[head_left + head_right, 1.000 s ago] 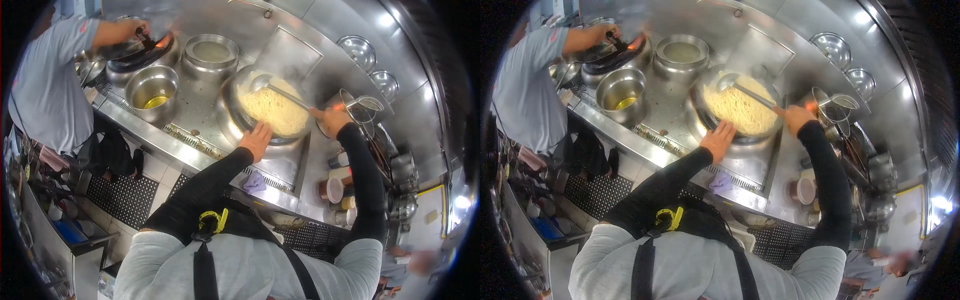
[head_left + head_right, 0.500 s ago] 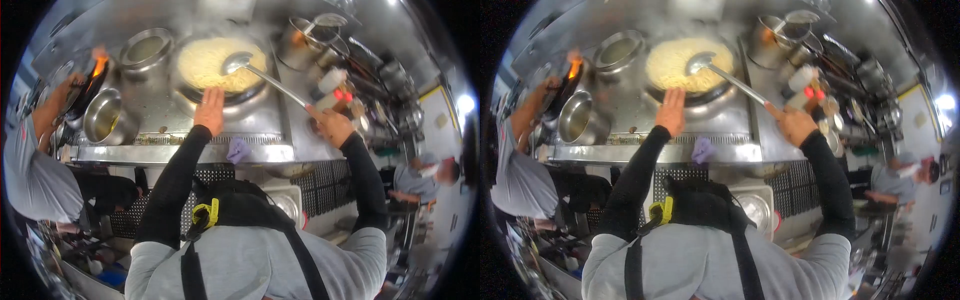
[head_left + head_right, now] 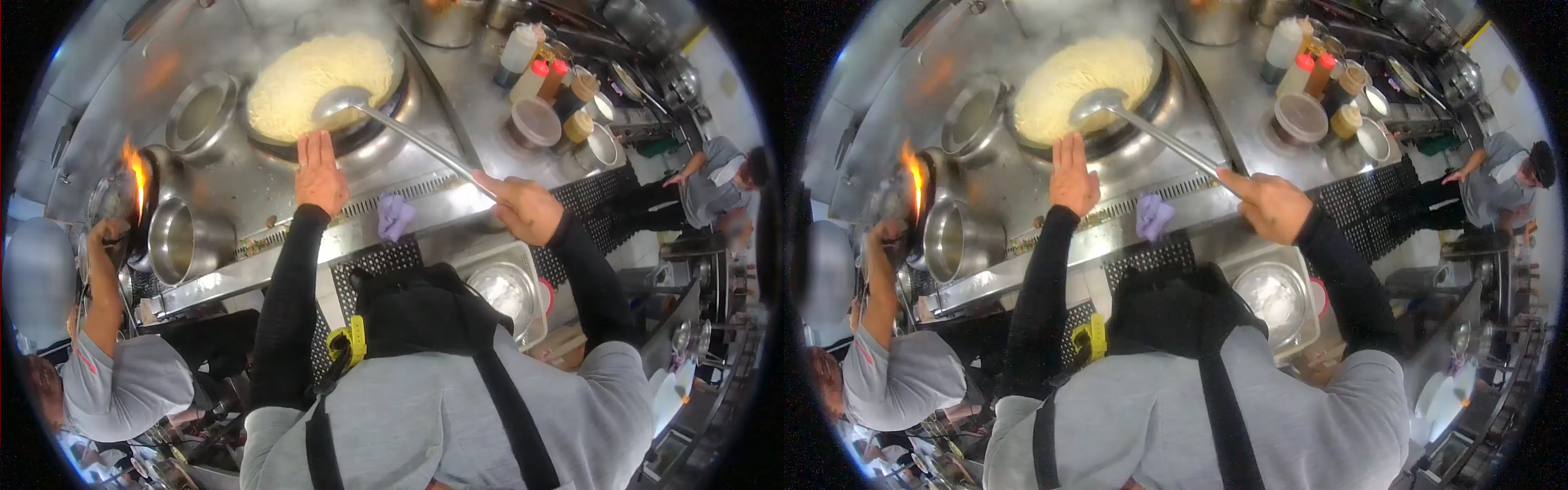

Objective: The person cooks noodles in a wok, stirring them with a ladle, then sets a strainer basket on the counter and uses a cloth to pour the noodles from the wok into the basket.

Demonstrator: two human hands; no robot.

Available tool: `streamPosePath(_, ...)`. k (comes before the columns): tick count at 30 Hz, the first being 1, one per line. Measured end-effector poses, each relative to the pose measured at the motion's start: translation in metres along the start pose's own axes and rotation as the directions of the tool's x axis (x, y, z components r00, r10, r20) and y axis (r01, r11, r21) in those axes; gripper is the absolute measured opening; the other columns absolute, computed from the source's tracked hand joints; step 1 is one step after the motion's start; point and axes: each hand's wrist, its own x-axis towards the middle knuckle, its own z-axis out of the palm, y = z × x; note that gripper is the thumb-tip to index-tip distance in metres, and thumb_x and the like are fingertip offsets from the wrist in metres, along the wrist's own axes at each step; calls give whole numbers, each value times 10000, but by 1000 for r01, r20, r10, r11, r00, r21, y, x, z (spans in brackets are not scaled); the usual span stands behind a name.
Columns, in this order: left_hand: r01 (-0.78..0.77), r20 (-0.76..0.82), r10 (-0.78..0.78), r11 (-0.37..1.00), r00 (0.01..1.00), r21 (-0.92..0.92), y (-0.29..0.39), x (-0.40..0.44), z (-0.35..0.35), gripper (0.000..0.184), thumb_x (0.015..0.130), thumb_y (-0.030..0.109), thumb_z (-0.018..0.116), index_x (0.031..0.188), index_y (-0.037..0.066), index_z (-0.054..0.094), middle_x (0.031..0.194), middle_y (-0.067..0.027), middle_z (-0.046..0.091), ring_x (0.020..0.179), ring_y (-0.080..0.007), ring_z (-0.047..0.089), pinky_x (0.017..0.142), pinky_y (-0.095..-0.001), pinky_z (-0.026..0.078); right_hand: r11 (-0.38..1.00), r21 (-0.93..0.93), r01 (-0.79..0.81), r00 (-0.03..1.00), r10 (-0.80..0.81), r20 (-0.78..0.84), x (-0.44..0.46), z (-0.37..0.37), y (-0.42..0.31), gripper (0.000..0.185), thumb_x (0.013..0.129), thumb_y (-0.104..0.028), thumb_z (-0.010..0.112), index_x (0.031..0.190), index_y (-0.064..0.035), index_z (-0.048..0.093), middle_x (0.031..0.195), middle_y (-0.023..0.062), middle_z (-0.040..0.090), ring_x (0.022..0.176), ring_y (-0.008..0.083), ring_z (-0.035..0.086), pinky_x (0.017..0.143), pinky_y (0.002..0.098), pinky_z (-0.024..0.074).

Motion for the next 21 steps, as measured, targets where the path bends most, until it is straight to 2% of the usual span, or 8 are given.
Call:
streamPosePath(3, 31, 83, -39, 995, 996, 93, 0, 2, -3, 775, 778, 95, 566, 1467, -29, 235, 1516, -196, 257, 1412, -414, 215, 1032, -494, 403, 960, 280, -20, 999, 30, -31, 32, -2, -4, 637, 829, -33, 583, 1439, -86, 405, 746, 149, 598, 669, 285, 588, 675, 362, 476)
streamPosePath(4, 49, 82, -55, 996, 995, 75, 0, 1, -2, 773, 779, 96, 564, 1469, -26, 235, 1518, -191, 258, 1415, -406, 215, 1026, -491, 408, 966, 254, -40, 997, 55, -51, 48, -1, -5, 645, 835, -49, 586, 1449, -89, 391, 736, 136, 605, 651, 240, 587, 664, 330, 473)
streamPosePath(5, 68, 80, -72, 996, 994, 57, 3, 1, -4, 772, 781, 98, 562, 1471, -23, 236, 1521, -185, 259, 1418, -399, 215, 1020, -488, 414, 952, 278, -125, 991, 133, -10, 68, -8, -13, 580, 850, -80, 570, 1411, -63, 426, 840, 210, 657, 781, 370, 643, 735, 409, 501)
streamPosePath(11, 91, 112, -100, 993, 989, 78, 6, -1, -15, 781, 765, 108, 574, 1466, -18, 253, 1514, -172, 276, 1424, -371, 222, 993, -461, 440, 987, -159, 35, 983, -63, -173, 216, -7, 34, 541, 822, -104, 545, 1356, -45, 485, 978, 252, 653, 916, 419, 621, 837, 457, 491)
streamPosePath(14, 87, 78, -95, 992, 992, 94, 5, -1, -13, 769, 764, 104, 580, 1455, -18, 265, 1511, -163, 274, 1429, -362, 212, 995, -460, 439, 945, -322, 58, 984, -109, -144, 251, -22, 46, 548, 797, -110, 540, 1343, -65, 511, 1012, 274, 644, 954, 401, 630, 853, 435, 498)
streamPosePath(17, 97, 64, -101, 993, 993, 61, 5, -1, -14, 780, 756, 105, 593, 1453, -21, 266, 1508, -167, 270, 1429, -362, 207, 999, -457, 437, 973, -226, -48, 998, 39, -44, 241, -35, 48, 553, 799, -126, 550, 1346, -59, 504, 1012, 288, 637, 903, 403, 647, 814, 431, 511)
streamPosePath(19, 102, 74, -105, 994, 992, 44, 3, -3, -13, 791, 745, 100, 599, 1451, -25, 265, 1509, -174, 263, 1434, -371, 189, 1011, -465, 425, 982, -177, 62, 988, -86, -130, 220, -21, 76, 569, 809, -119, 576, 1368, -60, 486, 902, 239, 668, 718, 328, 672, 686, 397, 528)
streamPosePath(21, 103, 82, -104, 994, 991, 20, 4, -2, -11, 803, 734, 94, 605, 1450, -29, 264, 1510, -181, 256, 1438, -380, 172, 1023, -473, 412, 951, 192, -244, 970, 237, 60, 177, -27, 57, 584, 834, -100, 603, 1398, -60, 457, 752, 127, 631, 552, 194, 600, 546, 330, 493)
